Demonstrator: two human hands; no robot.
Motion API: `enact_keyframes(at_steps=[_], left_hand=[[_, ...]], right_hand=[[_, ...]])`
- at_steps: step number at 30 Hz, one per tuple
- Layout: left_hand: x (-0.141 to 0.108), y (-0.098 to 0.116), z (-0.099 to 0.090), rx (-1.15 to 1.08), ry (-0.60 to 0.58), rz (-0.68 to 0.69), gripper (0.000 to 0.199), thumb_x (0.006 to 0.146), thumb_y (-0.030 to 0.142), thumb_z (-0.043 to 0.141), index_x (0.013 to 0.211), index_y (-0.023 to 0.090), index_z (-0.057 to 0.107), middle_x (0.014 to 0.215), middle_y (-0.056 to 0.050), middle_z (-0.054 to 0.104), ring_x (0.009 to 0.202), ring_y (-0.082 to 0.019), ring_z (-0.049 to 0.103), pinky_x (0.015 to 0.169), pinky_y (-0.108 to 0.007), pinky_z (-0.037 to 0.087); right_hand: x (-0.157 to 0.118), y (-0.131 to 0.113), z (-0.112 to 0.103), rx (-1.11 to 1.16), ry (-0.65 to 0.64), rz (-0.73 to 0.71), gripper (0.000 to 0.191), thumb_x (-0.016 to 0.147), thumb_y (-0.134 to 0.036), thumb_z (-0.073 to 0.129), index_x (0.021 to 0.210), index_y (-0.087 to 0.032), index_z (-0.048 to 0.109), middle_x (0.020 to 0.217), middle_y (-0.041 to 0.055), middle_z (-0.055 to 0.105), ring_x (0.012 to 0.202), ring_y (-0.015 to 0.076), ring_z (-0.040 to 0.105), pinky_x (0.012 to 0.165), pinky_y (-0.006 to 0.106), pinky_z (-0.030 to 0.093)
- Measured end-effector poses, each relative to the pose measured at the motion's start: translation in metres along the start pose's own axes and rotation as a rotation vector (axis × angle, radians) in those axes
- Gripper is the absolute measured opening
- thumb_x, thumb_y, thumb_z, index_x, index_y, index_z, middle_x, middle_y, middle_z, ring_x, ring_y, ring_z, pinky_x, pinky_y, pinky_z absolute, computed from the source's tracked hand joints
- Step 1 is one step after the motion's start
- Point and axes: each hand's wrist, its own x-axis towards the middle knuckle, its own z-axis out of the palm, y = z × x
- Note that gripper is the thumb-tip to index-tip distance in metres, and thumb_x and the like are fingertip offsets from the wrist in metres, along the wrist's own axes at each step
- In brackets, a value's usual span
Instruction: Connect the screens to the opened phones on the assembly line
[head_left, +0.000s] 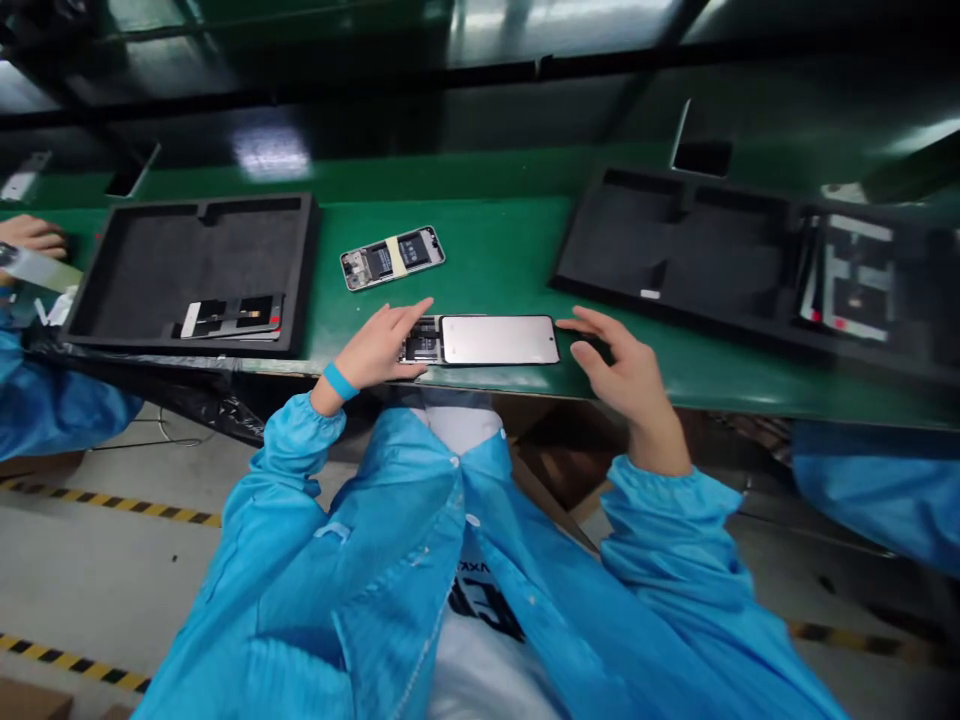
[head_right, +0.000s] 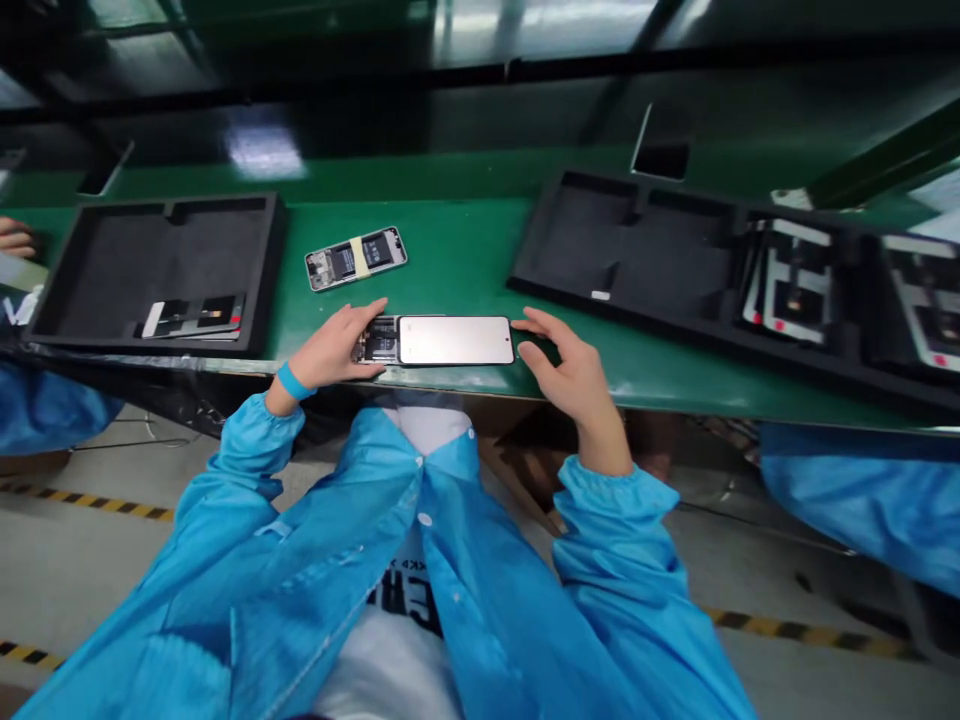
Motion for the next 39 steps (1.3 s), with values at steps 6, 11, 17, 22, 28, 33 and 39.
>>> enact_keyframes(at_steps=[6, 11, 17, 22, 28, 33, 39], left_hand=[[-0.008, -0.008, -0.008, 0.011, 0.019, -0.022, 0.092, 0.088, 0.053, 0.083, 0.162, 0.016, 0.043, 0.162, -0.024, 0.051, 0.153, -0.042, 0.049, 0.132, -0.065, 0.033], [-0.002, 0.000, -0.010, 0.061, -0.054, -0.034, 0.084, 0.089, 0.045, 0.080, 0.160, 0.016, 0.047, 0.165, -0.024, 0.049, 0.156, -0.044, 0.045, 0.133, -0.069, 0.028], [0.011, 0.014, -0.012, 0.053, -0.119, 0.000, 0.084, 0.087, 0.027, 0.077, 0.162, 0.012, 0.042, 0.152, -0.023, 0.061, 0.141, -0.038, 0.059, 0.121, -0.054, 0.050], [0.008, 0.009, -0.012, 0.043, -0.087, -0.003, 0.091, 0.086, 0.026, 0.080, 0.165, 0.017, 0.036, 0.148, -0.020, 0.064, 0.138, -0.036, 0.062, 0.116, -0.051, 0.055], [0.000, -0.004, -0.012, 0.027, -0.028, 0.058, 0.095, 0.087, 0.037, 0.084, 0.167, 0.019, 0.034, 0.166, -0.024, 0.046, 0.154, -0.041, 0.049, 0.128, -0.060, 0.045], [0.000, -0.002, -0.016, 0.104, -0.050, 0.034, 0.084, 0.089, 0.042, 0.082, 0.160, 0.016, 0.045, 0.166, -0.026, 0.046, 0.154, -0.043, 0.049, 0.127, -0.063, 0.044], [0.012, 0.015, -0.017, 0.116, -0.146, 0.049, 0.080, 0.092, 0.031, 0.073, 0.163, 0.015, 0.041, 0.167, -0.026, 0.047, 0.152, -0.041, 0.052, 0.126, -0.058, 0.046]], right_hand=[[0.002, -0.001, -0.001, -0.077, -0.073, -0.071, 0.063, 0.096, -0.059, 0.072, 0.152, -0.031, 0.062, 0.144, 0.0114, 0.072, 0.135, 0.0387, 0.067, 0.116, 0.065, 0.055], [0.002, -0.003, -0.001, -0.105, -0.085, -0.095, 0.061, 0.096, -0.056, 0.072, 0.151, -0.032, 0.062, 0.144, 0.0109, 0.071, 0.136, 0.0390, 0.066, 0.117, 0.066, 0.054], [0.001, -0.003, 0.000, -0.102, -0.080, -0.112, 0.062, 0.097, -0.055, 0.071, 0.154, -0.031, 0.060, 0.145, 0.0118, 0.071, 0.137, 0.0389, 0.066, 0.117, 0.065, 0.054], [0.001, -0.006, -0.001, -0.114, -0.099, -0.127, 0.062, 0.098, -0.055, 0.070, 0.154, -0.029, 0.059, 0.149, 0.0128, 0.068, 0.140, 0.0386, 0.064, 0.120, 0.063, 0.052], [0.002, -0.007, -0.002, -0.154, -0.128, -0.139, 0.070, 0.095, -0.061, 0.072, 0.155, -0.029, 0.058, 0.152, 0.0136, 0.066, 0.141, 0.0404, 0.062, 0.121, 0.063, 0.050], [0.003, -0.006, 0.000, -0.183, -0.139, -0.166, 0.071, 0.095, -0.065, 0.070, 0.156, -0.030, 0.057, 0.151, 0.0136, 0.066, 0.141, 0.0406, 0.061, 0.120, 0.064, 0.049], [0.004, -0.006, 0.000, -0.185, -0.131, -0.178, 0.073, 0.094, -0.068, 0.069, 0.155, -0.030, 0.058, 0.150, 0.0135, 0.067, 0.139, 0.0418, 0.062, 0.119, 0.067, 0.050]])
